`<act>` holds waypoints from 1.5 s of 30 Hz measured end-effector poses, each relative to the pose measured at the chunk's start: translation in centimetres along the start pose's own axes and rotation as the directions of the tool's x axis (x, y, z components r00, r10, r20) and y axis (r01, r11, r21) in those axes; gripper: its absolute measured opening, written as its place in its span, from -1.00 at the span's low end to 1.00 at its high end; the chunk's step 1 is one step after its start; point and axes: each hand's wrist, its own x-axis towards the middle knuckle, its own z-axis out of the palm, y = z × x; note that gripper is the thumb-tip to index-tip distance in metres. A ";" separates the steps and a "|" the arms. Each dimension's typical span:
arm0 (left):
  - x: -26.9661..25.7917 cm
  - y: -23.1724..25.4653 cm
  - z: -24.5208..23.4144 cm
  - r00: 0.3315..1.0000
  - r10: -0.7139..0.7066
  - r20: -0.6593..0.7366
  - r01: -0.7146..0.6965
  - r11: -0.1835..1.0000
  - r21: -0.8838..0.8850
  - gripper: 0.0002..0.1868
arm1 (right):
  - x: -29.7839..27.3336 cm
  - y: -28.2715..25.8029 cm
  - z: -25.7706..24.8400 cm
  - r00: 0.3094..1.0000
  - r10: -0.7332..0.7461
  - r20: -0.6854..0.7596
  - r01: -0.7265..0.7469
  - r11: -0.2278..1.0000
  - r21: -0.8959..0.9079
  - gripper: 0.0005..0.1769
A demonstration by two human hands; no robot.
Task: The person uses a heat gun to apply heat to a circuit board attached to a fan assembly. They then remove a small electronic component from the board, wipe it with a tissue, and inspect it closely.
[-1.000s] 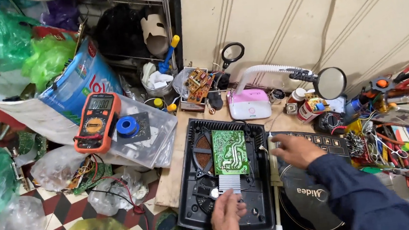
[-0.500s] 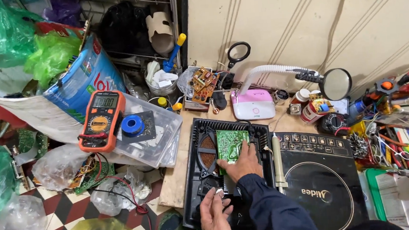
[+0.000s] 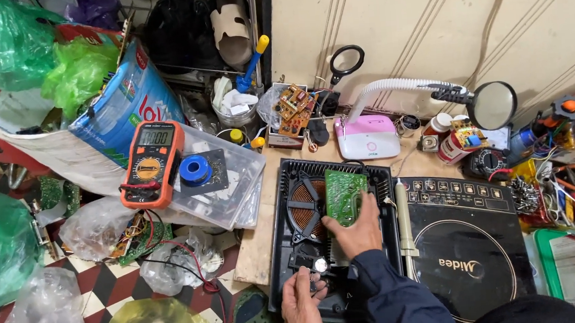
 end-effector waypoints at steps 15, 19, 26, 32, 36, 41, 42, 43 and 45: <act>0.6 -3.1 1.0 0.980 -0.099 0.174 0.080 0.991 0.111 -0.66 | 7.3 16.5 0.0 0.999 -0.008 0.054 -0.054 0.011 0.998 -0.54; 0.4 -4.6 1.2 0.975 -0.090 0.201 0.066 0.990 0.122 -0.70 | 7.5 18.7 -0.3 0.987 0.102 0.122 -0.118 -0.039 0.992 -0.67; -2.9 -3.1 2.1 0.963 -0.134 0.233 0.105 0.985 0.134 -0.71 | 6.5 19.9 -2.1 0.968 0.177 0.176 -0.179 0.001 0.984 -0.56; -4.6 -2.4 2.5 0.958 -0.178 0.223 0.131 0.969 0.211 -0.67 | 2.7 15.9 -6.0 0.969 0.170 0.177 -0.185 0.030 0.982 -0.65; -4.8 -2.6 2.4 0.952 -0.119 0.281 0.073 0.983 0.169 -0.72 | 2.1 13.9 -6.9 0.924 0.316 0.215 -0.292 0.219 0.931 0.23; -5.1 -2.0 2.3 0.953 -0.104 0.286 0.057 0.984 0.169 -0.73 | 1.7 13.1 -7.2 0.926 0.316 0.207 -0.283 0.215 0.935 0.27; -5.0 -2.2 2.2 0.952 -0.103 0.288 0.056 0.984 0.168 -0.73 | 1.3 12.5 -7.5 0.926 0.308 0.220 -0.293 0.218 0.931 0.23; -4.9 -2.3 2.2 0.952 -0.102 0.290 0.054 0.984 0.167 -0.74 | 0.9 11.9 -7.8 0.925 0.300 0.232 -0.303 0.221 0.927 0.20; -5.1 -2.1 2.3 0.951 -0.105 0.291 0.055 0.983 0.174 -0.74 | 1.0 12.0 -7.7 0.922 0.319 0.220 -0.304 0.243 0.921 0.20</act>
